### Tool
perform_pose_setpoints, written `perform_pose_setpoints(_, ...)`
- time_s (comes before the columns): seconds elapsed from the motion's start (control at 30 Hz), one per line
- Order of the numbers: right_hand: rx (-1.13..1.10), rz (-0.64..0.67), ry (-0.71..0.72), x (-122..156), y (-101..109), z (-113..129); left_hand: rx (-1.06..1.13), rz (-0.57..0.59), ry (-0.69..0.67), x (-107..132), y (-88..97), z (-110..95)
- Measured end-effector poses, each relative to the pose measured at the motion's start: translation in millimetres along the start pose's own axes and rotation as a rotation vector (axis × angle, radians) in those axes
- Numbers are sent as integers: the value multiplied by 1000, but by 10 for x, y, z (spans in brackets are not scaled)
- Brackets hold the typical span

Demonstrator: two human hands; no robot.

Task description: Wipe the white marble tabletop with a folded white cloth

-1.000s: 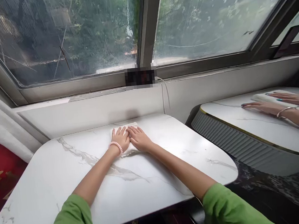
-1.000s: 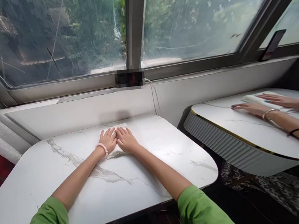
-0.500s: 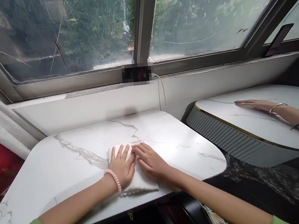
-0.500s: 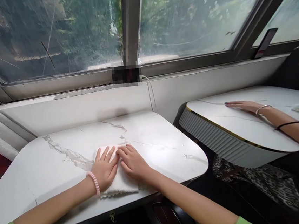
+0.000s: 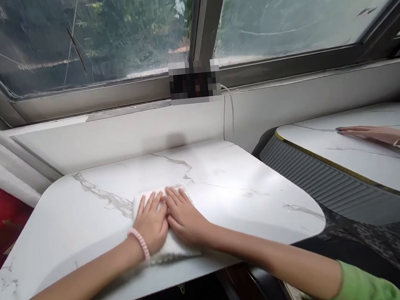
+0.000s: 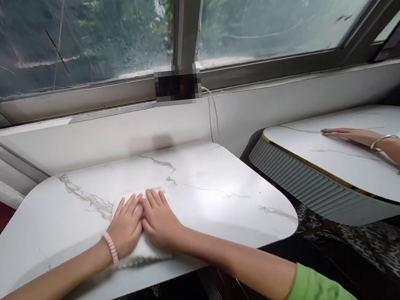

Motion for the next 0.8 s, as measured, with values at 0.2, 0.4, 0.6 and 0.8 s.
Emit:
perform_pose_setpoints(0.2,-4,-122,49,-1180,-170,-308,-57,34,178,-772,-90,859)
perform_pose_setpoints(0.4,-34,-230,-17,-1882,-239,-542,-48,-54,140,-1324,-105,1407)
perform_pose_setpoints(0.6,-18,-235,-21,-1889,-277,-570,-55,-60,139,-1345,-131,1417)
perform_pose_setpoints(0.8,22,-131,25,-1594,-209,-433,-93,-81,186,-1031,-128,1157)
Point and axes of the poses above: each hand's wrist, its own x-axis away from the middle knuckle, its own y-axis out of the back of the hand, z = x × y, the point moved 1 cm from there along -x, towards the middle knuckle, and after that the axes turned 1 degree about -y, right-handed, at the moved point
